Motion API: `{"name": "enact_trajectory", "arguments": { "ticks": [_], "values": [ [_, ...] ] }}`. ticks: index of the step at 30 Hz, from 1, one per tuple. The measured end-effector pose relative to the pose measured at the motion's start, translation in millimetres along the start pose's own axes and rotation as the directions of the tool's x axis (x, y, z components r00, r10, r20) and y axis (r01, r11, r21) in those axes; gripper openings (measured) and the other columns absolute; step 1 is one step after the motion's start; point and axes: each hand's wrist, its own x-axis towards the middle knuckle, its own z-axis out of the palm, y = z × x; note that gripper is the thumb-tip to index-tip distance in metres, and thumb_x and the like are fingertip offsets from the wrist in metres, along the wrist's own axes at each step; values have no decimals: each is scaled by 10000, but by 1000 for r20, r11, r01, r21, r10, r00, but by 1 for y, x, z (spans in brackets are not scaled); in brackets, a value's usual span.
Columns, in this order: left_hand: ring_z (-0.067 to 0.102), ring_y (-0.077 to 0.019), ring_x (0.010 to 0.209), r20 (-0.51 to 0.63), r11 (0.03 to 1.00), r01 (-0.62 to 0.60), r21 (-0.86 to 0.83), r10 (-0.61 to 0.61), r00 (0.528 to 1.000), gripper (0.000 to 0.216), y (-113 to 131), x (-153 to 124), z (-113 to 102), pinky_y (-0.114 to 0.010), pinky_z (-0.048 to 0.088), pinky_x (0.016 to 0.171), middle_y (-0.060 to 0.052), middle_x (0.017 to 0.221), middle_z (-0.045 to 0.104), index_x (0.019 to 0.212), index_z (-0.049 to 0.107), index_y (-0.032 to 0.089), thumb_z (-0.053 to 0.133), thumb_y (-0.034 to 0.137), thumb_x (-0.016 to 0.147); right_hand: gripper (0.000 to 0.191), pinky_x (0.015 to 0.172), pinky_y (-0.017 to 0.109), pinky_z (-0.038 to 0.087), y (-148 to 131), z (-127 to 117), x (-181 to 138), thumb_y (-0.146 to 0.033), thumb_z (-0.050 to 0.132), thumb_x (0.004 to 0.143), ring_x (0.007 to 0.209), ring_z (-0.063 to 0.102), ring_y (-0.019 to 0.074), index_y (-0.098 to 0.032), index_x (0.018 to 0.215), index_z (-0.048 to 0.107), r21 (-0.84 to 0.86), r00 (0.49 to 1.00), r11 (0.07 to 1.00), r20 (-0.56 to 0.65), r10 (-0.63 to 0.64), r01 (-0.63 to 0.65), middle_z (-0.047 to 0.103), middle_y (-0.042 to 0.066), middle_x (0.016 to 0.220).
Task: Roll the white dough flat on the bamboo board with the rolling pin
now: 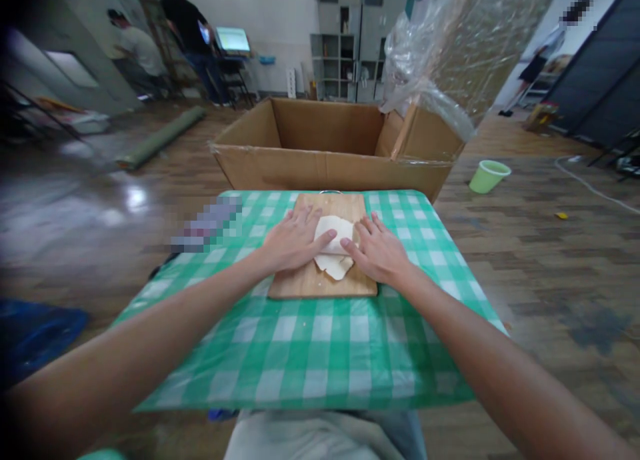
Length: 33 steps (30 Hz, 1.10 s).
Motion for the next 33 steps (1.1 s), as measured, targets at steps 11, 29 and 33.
{"name": "enact_trajectory", "arguments": {
  "ticks": [11, 29, 33],
  "values": [
    [448, -354, 1527, -15, 996, -88, -25, 88, 996, 921, 17, -64, -6, -464, 336, 1265, -213, 1669, 425, 1594, 419, 43, 258, 755, 1031, 925, 1261, 532, 338, -38, -14, -56, -692, 246, 1060, 1555, 375, 400, 64, 1558, 434, -85, 997, 995, -60, -57, 51, 408, 308, 1642],
    [283, -371, 1609, -88, 991, -135, -15, 133, 987, 941, 43, -146, -9, -509, 192, 1330, -210, 1719, 331, 1636, 308, 60, 565, 636, 938, 1022, 1302, 588, 228, -65, -12, -129, -738, 393, 1009, 1630, 161, 398, 44, 1650, 247, -152, 983, 976, -75, -170, 158, 212, 288, 1731],
    [228, -351, 1633, -73, 988, -154, -20, 152, 986, 952, 41, -147, -10, -493, 166, 1344, -205, 1735, 297, 1651, 282, 56, 546, 644, 948, 1024, 1306, 586, 228, -63, -17, -130, -741, 386, 1010, 1636, 141, 384, 27, 1666, 223, -125, 981, 976, -52, -185, 177, 175, 271, 1742]
  ]
}}
